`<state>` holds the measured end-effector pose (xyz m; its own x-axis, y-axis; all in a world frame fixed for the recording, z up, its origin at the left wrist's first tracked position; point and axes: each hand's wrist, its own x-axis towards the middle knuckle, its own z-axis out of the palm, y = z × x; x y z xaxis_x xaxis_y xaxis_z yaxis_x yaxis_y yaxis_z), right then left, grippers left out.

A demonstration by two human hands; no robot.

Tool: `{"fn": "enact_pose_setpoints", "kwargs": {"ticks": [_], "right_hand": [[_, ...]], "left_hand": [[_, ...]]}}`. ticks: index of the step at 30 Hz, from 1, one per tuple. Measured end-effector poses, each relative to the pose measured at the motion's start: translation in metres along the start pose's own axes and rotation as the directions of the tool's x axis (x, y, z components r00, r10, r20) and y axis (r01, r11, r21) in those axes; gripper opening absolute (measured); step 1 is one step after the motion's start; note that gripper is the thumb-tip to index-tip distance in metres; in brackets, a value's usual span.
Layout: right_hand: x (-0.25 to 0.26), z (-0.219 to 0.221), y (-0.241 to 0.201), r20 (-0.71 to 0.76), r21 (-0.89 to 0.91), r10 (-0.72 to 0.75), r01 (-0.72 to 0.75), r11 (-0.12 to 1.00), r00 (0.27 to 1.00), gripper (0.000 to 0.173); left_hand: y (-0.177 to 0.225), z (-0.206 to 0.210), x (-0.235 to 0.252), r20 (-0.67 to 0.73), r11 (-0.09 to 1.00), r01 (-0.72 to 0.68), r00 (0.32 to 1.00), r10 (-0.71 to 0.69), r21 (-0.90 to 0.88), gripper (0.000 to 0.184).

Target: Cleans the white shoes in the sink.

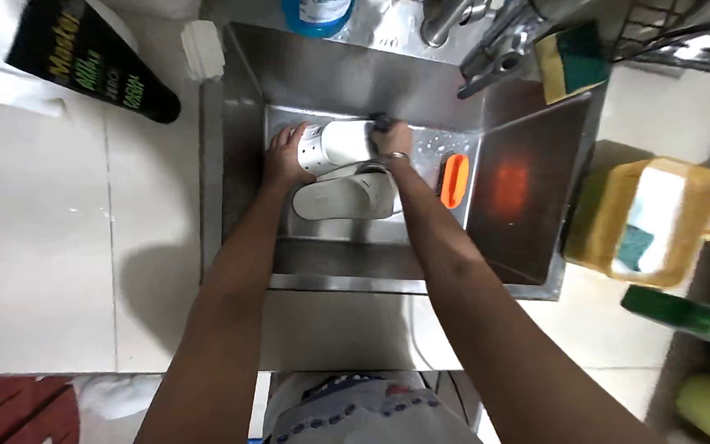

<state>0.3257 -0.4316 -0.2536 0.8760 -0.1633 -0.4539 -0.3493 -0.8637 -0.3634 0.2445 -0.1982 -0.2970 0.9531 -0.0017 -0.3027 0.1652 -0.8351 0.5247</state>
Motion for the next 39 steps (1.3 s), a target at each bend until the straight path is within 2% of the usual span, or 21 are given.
{"fn": "enact_pose_setpoints", "kwargs": {"ticks": [2, 3, 4, 6, 8, 10, 11, 13, 16, 19, 22, 24, 25, 27, 28, 30, 32, 35, 37, 39], "right_hand": [[-0.005, -0.024, 0.007, -0.093, 0.063, 0.141, -0.136, 0.989, 0.986, 0.04], [-0.015, -0.025, 0.003, -0.11, 0.097, 0.154, -0.144, 0.985, 0.982, 0.039], [-0.025, -0.019, -0.006, -0.097, 0.157, 0.115, -0.099, 0.983, 0.989, 0.041], [-0.034, 0.005, -0.03, 0.016, 0.264, -0.06, 0.054, 0.963, 0.998, 0.044], [-0.035, 0.027, -0.044, 0.173, 0.244, -0.188, 0.142, 0.959, 0.967, 0.045], [-0.03, 0.046, -0.056, 0.216, 0.246, -0.286, 0.231, 0.941, 0.934, 0.034], [-0.032, 0.053, -0.062, 0.234, 0.225, -0.285, 0.233, 0.946, 0.93, 0.027], [-0.027, 0.057, -0.077, 0.228, 0.162, -0.256, 0.223, 0.961, 0.939, 0.021], [-0.018, 0.049, -0.067, 0.191, 0.093, -0.192, 0.177, 0.98, 0.963, 0.026], [-0.013, 0.026, -0.033, 0.005, 0.172, 0.018, -0.019, 0.985, 1.0, 0.04], [-0.015, -0.033, 0.022, -0.166, 0.252, 0.244, -0.198, 0.947, 0.955, 0.047], [-0.016, -0.063, 0.055, -0.203, 0.449, 0.304, -0.188, 0.874, 0.931, 0.048], [-0.024, -0.068, 0.065, -0.162, 0.594, 0.321, -0.167, 0.787, 0.933, 0.047], [-0.049, -0.069, 0.066, 0.042, 0.799, 0.298, -0.211, 0.563, 0.954, 0.047], [-0.063, -0.065, 0.064, 0.15, 0.845, 0.259, -0.26, 0.468, 0.954, 0.046], [-0.081, -0.055, 0.058, 0.269, 0.874, 0.133, -0.3, 0.383, 0.954, 0.041], [-0.093, -0.043, 0.06, 0.296, 0.88, 0.074, -0.302, 0.367, 0.952, 0.04], [-0.099, -0.035, 0.063, 0.27, 0.89, 0.096, -0.286, 0.355, 0.958, 0.042], [-0.101, -0.036, 0.067, 0.26, 0.879, 0.119, -0.286, 0.382, 0.958, 0.043], [-0.102, -0.038, 0.071, 0.242, 0.867, 0.117, -0.269, 0.421, 0.963, 0.044]], "left_hand": [[0.003, 0.001, 0.003, -0.003, 1.0, 0.0, 1.0, 0.0, 0.006, 0.127], [0.004, 0.004, 0.001, 0.002, 1.0, -0.002, 1.0, 0.002, -0.002, 0.127], [0.002, 0.005, -0.001, -0.002, 1.0, -0.005, 1.0, 0.005, -0.005, 0.128], [-0.003, 0.0, 0.004, -0.006, 1.0, -0.013, 1.0, 0.013, -0.016, 0.129], [-0.003, 0.002, 0.004, 0.002, 1.0, -0.015, 1.0, 0.015, -0.015, 0.129], [-0.003, 0.004, 0.004, 0.006, 0.999, -0.024, 1.0, 0.024, -0.033, 0.128], [-0.004, 0.005, 0.001, 0.002, 0.999, -0.03, 1.0, 0.03, -0.042, 0.129], [-0.008, 0.0, 0.005, -0.022, 0.998, -0.051, 0.999, 0.05, -0.032, 0.13], [-0.002, 0.0, 0.002, 0.0, 0.999, -0.04, 0.999, 0.04, -0.035, 0.129], [0.002, -0.005, -0.002, 0.023, 1.0, -0.001, 1.0, 0.001, 0.001, 0.128], [0.029, -0.027, -0.005, 0.131, 0.993, 0.109, 0.985, -0.113, 0.04, 0.128], [0.058, -0.045, -0.008, 0.265, 0.971, 0.237, 0.935, -0.234, 0.024, 0.128], [0.071, -0.051, -0.014, 0.328, 0.954, 0.299, 0.901, -0.283, 0.0, 0.127], [0.088, -0.054, -0.023, 0.373, 0.924, 0.359, 0.882, -0.289, -0.133, 0.118], [0.094, -0.052, -0.03, 0.382, 0.902, 0.369, 0.885, -0.266, -0.226, 0.11], [0.108, -0.056, -0.045, 0.428, 0.811, 0.421, 0.872, -0.238, -0.407, 0.091], [0.108, -0.045, -0.05, 0.485, 0.735, 0.502, 0.832, -0.268, -0.455, 0.079], [0.104, -0.033, -0.051, 0.559, 0.589, 0.625, 0.763, -0.323, -0.513, 0.079], [0.108, -0.03, -0.05, 0.589, 0.438, 0.69, 0.722, -0.362, -0.577, 0.076], [0.111, -0.026, -0.049, 0.633, 0.224, 0.715, 0.694, -0.343, -0.662, 0.064]]}}
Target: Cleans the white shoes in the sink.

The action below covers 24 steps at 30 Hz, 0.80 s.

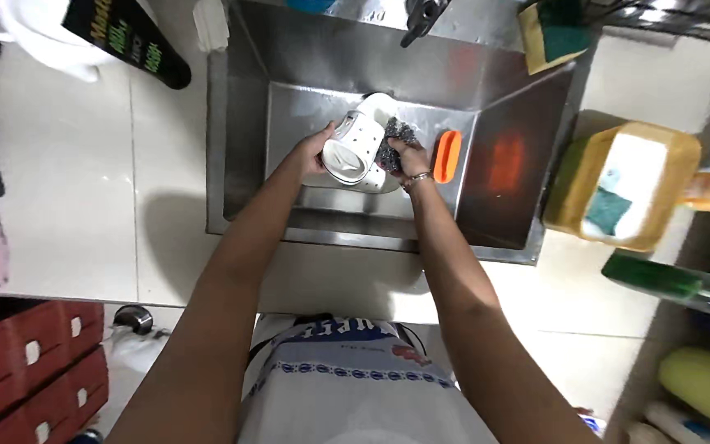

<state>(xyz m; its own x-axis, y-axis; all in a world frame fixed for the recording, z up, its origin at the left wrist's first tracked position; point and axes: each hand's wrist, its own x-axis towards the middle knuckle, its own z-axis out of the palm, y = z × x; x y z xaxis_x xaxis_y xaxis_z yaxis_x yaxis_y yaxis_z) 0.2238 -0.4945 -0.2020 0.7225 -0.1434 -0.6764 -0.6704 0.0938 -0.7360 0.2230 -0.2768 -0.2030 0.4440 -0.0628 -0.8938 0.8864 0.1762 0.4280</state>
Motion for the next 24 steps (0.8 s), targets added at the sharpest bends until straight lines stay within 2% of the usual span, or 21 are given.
{"fn": "enact_pose_setpoints", "kwargs": {"ticks": [2, 3, 6, 8, 10, 12, 15, 20, 24], "right_hand": [[-0.002, -0.004, 0.0, 0.037, -0.038, -0.046, 0.047, 0.998, 0.998, 0.044], [-0.004, -0.006, -0.001, 0.055, -0.069, -0.085, 0.088, 0.994, 0.995, 0.044], [-0.012, -0.011, -0.004, 0.115, -0.19, -0.262, 0.28, 0.941, 0.958, 0.04], [-0.02, -0.008, -0.007, 0.167, -0.287, -0.351, 0.386, 0.877, 0.921, 0.036], [-0.032, -0.005, -0.01, 0.197, -0.402, -0.372, 0.421, 0.813, 0.907, 0.035], [-0.039, -0.003, -0.011, 0.182, -0.448, -0.386, 0.425, 0.786, 0.905, 0.038], [-0.05, -0.005, -0.01, 0.182, -0.486, -0.423, 0.455, 0.746, 0.888, 0.051], [-0.093, 0.006, -0.006, 0.306, -0.631, -0.423, 0.514, 0.581, 0.853, 0.03], [-0.125, 0.009, 0.009, 0.377, -0.695, -0.423, 0.554, 0.458, 0.824, 0.029]], "left_hand": [[-0.007, 0.005, 0.001, 0.087, 0.962, 0.014, 0.996, 0.01, -0.274, 0.047], [-0.012, 0.008, 0.0, 0.121, 0.923, 0.033, 0.992, 0.016, -0.384, 0.045], [-0.025, 0.019, -0.016, 0.145, 0.835, 0.082, 0.989, -0.003, -0.544, 0.064], [-0.031, 0.023, -0.023, 0.165, 0.806, 0.103, 0.986, -0.007, -0.583, 0.074], [-0.034, 0.025, -0.023, 0.177, 0.75, 0.11, 0.984, 0.01, -0.652, 0.077], [-0.033, 0.024, -0.03, 0.146, 0.722, 0.069, 0.988, 0.044, -0.689, 0.072], [-0.028, 0.025, -0.05, 0.117, 0.762, 0.034, 0.992, 0.055, -0.646, 0.067], [-0.046, 0.032, -0.041, 0.218, 0.745, 0.092, 0.973, 0.073, -0.66, 0.089], [-0.053, 0.04, -0.044, 0.267, 0.721, 0.056, 0.946, 0.182, -0.69, 0.075]]}}
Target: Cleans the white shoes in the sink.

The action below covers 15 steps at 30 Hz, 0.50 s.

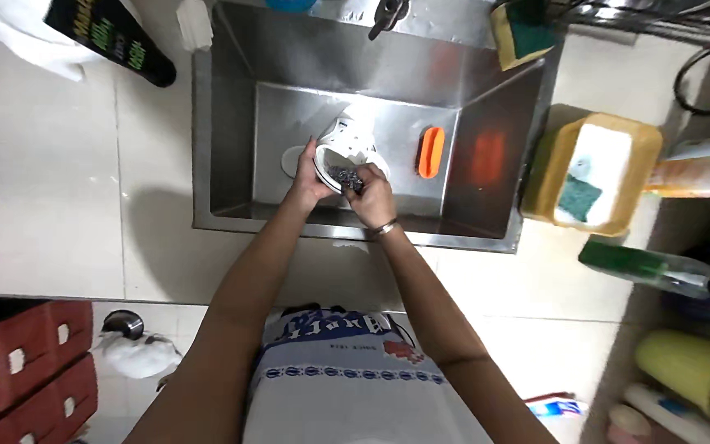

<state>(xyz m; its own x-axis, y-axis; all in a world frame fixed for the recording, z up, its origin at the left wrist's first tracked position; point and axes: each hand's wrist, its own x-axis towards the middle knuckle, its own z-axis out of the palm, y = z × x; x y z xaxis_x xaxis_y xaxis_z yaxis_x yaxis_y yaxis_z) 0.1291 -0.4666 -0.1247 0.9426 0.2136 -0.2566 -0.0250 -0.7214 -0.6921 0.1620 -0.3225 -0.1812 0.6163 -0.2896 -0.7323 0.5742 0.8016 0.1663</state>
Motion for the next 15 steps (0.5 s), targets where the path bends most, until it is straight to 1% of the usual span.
{"fn": "enact_pose_setpoints", "kwargs": {"ticks": [2, 3, 4, 5, 7, 8, 9, 10, 11, 12, 13, 14, 15], "right_hand": [[0.0, 0.004, -0.004, 0.013, -0.027, 0.072, -0.072, 0.997, 0.997, 0.03], [0.004, 0.008, -0.008, -0.001, -0.04, 0.118, -0.118, 0.992, 0.993, 0.032], [0.01, 0.012, -0.014, -0.039, -0.047, 0.143, -0.145, 0.988, 0.989, 0.033], [0.015, 0.016, -0.02, -0.097, -0.034, 0.143, -0.147, 0.989, 0.985, 0.032], [0.022, 0.023, -0.031, -0.249, 0.025, 0.086, -0.082, 0.996, 0.965, 0.028], [0.025, 0.024, -0.035, -0.284, 0.065, 0.06, -0.043, 0.997, 0.957, 0.028], [0.022, 0.025, -0.036, -0.263, 0.094, 0.046, -0.022, 0.995, 0.964, 0.026], [0.016, 0.021, -0.035, -0.171, 0.078, 0.032, -0.019, 0.997, 0.985, 0.028], [0.009, 0.014, -0.033, -0.04, 0.005, 0.021, -0.021, 1.0, 0.999, 0.032], [0.005, 0.006, -0.033, 0.075, -0.105, 0.027, -0.019, 0.994, 0.997, 0.033], [0.005, -0.002, -0.032, 0.13, -0.195, 0.048, -0.022, 0.981, 0.99, 0.031], [0.001, -0.009, -0.029, 0.123, -0.24, 0.072, -0.04, 0.97, 0.99, 0.03], [-0.007, -0.014, -0.023, 0.065, -0.226, 0.094, -0.077, 0.971, 0.993, 0.029]], "left_hand": [[-0.007, 0.0, -0.001, 0.087, 0.999, -0.049, 0.995, 0.048, 0.016, 0.069], [-0.01, 0.002, -0.002, 0.102, 0.997, -0.063, 0.993, 0.059, 0.041, 0.067], [-0.011, 0.006, -0.004, 0.083, 0.995, -0.077, 0.994, 0.071, 0.066, 0.062], [-0.01, 0.013, -0.007, 0.048, 0.992, -0.09, 0.995, 0.086, 0.089, 0.058], [-0.002, 0.026, -0.015, 0.0, 0.975, -0.157, 0.987, 0.158, 0.156, 0.051], [0.005, 0.03, -0.018, 0.0, 0.958, -0.206, 0.978, 0.21, 0.201, 0.05], [0.009, 0.029, -0.021, 0.017, 0.938, -0.258, 0.965, 0.261, 0.233, 0.049], [0.009, 0.025, -0.024, 0.019, 0.922, -0.305, 0.951, 0.31, 0.239, 0.047], [0.006, 0.018, -0.028, 0.018, 0.913, -0.342, 0.938, 0.347, 0.223, 0.047], [0.005, 0.013, -0.031, 0.036, 0.909, -0.372, 0.927, 0.373, 0.189, 0.048], [0.003, 0.01, -0.03, 0.062, 0.908, -0.393, 0.92, 0.388, 0.143, 0.05], [-0.004, 0.009, -0.032, 0.077, 0.913, -0.395, 0.918, 0.389, 0.097, 0.051], [-0.016, 0.008, -0.035, 0.082, 0.919, -0.392, 0.918, 0.387, 0.048, 0.053]]}}
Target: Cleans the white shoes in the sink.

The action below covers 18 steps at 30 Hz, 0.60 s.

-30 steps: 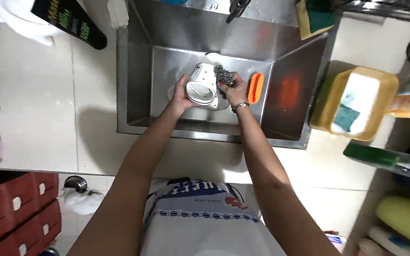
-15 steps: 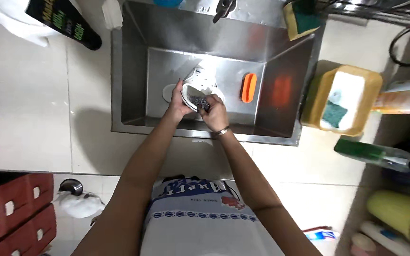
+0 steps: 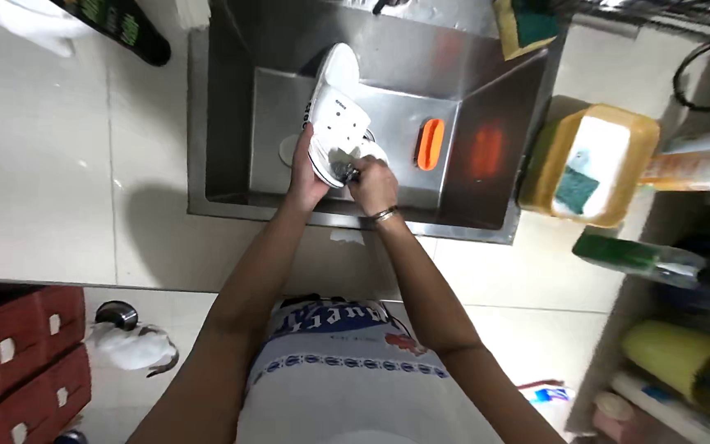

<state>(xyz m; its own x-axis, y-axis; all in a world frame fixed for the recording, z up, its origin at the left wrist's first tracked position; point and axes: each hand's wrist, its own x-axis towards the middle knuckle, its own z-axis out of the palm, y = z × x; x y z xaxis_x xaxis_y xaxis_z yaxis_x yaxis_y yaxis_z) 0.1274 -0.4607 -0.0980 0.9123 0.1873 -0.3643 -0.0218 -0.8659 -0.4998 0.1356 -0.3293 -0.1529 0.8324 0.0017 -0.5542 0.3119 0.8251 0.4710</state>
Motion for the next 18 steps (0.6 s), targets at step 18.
{"fn": "enact_pose_setpoints", "kwargs": {"ticks": [18], "right_hand": [[0.197, -0.015, 0.125, -0.262, 0.608, 0.193, 0.006, 0.794, 0.946, 0.05]], "left_hand": [[-0.017, 0.041, 0.081, -0.252, 0.156, 0.292, 0.94, -0.231, 0.944, 0.049]]}}
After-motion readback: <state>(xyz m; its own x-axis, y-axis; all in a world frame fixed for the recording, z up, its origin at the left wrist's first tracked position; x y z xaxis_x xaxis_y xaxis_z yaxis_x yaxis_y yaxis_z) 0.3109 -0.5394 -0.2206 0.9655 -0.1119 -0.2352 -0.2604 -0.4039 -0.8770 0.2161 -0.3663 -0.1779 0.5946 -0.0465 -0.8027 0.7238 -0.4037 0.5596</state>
